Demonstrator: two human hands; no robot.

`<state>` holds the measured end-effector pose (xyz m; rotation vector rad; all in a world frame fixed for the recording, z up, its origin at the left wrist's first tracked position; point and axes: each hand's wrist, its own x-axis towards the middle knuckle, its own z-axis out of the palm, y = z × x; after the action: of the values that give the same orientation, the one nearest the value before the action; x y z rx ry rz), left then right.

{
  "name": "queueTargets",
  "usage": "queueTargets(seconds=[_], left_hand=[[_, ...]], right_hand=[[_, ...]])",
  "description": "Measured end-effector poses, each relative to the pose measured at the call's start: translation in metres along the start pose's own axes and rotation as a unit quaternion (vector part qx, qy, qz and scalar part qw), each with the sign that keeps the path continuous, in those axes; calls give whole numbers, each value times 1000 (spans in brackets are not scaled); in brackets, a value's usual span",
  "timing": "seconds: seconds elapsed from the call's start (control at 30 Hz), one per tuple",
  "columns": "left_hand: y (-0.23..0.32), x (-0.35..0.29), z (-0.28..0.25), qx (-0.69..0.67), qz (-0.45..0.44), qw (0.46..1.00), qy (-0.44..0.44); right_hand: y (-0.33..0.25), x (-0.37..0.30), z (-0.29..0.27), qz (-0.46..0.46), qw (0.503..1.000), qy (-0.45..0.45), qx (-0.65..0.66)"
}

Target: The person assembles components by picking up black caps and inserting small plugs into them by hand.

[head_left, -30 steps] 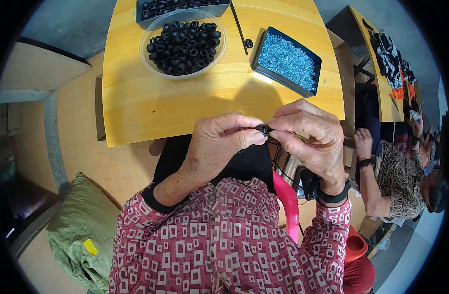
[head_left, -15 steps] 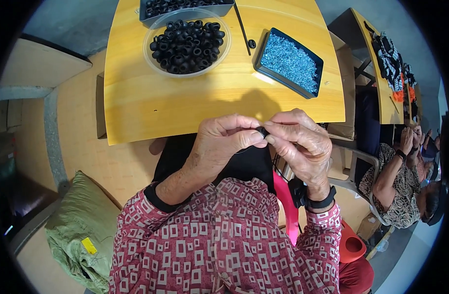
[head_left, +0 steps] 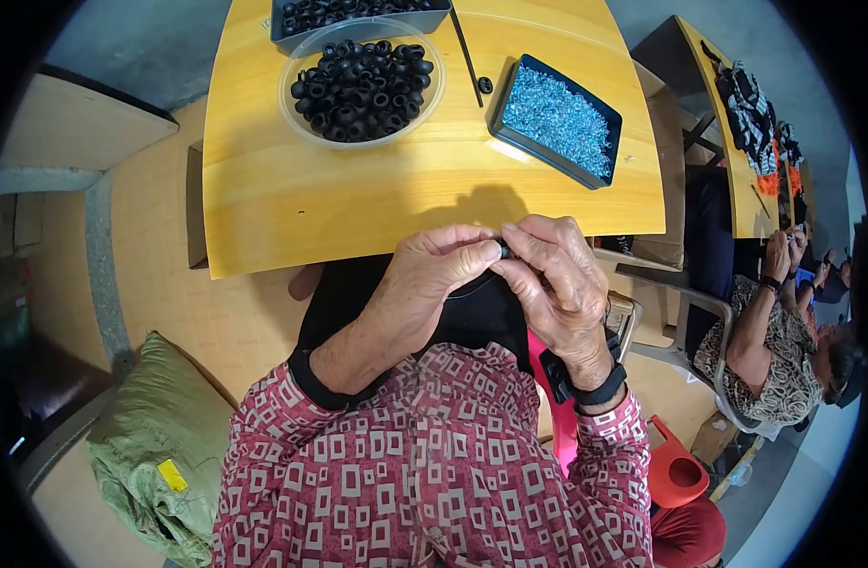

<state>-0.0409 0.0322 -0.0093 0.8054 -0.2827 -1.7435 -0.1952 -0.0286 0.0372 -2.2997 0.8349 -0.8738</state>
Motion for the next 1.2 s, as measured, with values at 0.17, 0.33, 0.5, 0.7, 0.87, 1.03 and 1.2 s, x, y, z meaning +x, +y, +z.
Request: queueTargets(seconds=[0.17, 0.33, 0.5, 0.7, 0.87, 1.03, 1.2], left_hand=[[0, 0, 2, 8, 23, 1000, -2], [-3, 2, 2, -5, 15, 1000, -3], [-4, 3, 0, -27, -2, 1000, -8], [-1, 4, 0, -51, -1, 998, -45], [1, 4, 5, -67, -12, 997, -34], [0, 4, 4, -76, -18, 997, -27], [6, 3, 7, -53, -8, 998, -19]], right_hand=[[-2, 4, 0, -35, 999, -11, -20], [3, -2, 7, -36, 999, 21, -4], [10, -8, 13, -3, 999, 34, 42], [1, -4, 10, 69, 991, 20, 115], [4, 3, 10, 25, 999, 9, 37], [6, 8, 10, -68, 995, 1, -72], [6, 6, 12, -74, 994, 26, -71]])
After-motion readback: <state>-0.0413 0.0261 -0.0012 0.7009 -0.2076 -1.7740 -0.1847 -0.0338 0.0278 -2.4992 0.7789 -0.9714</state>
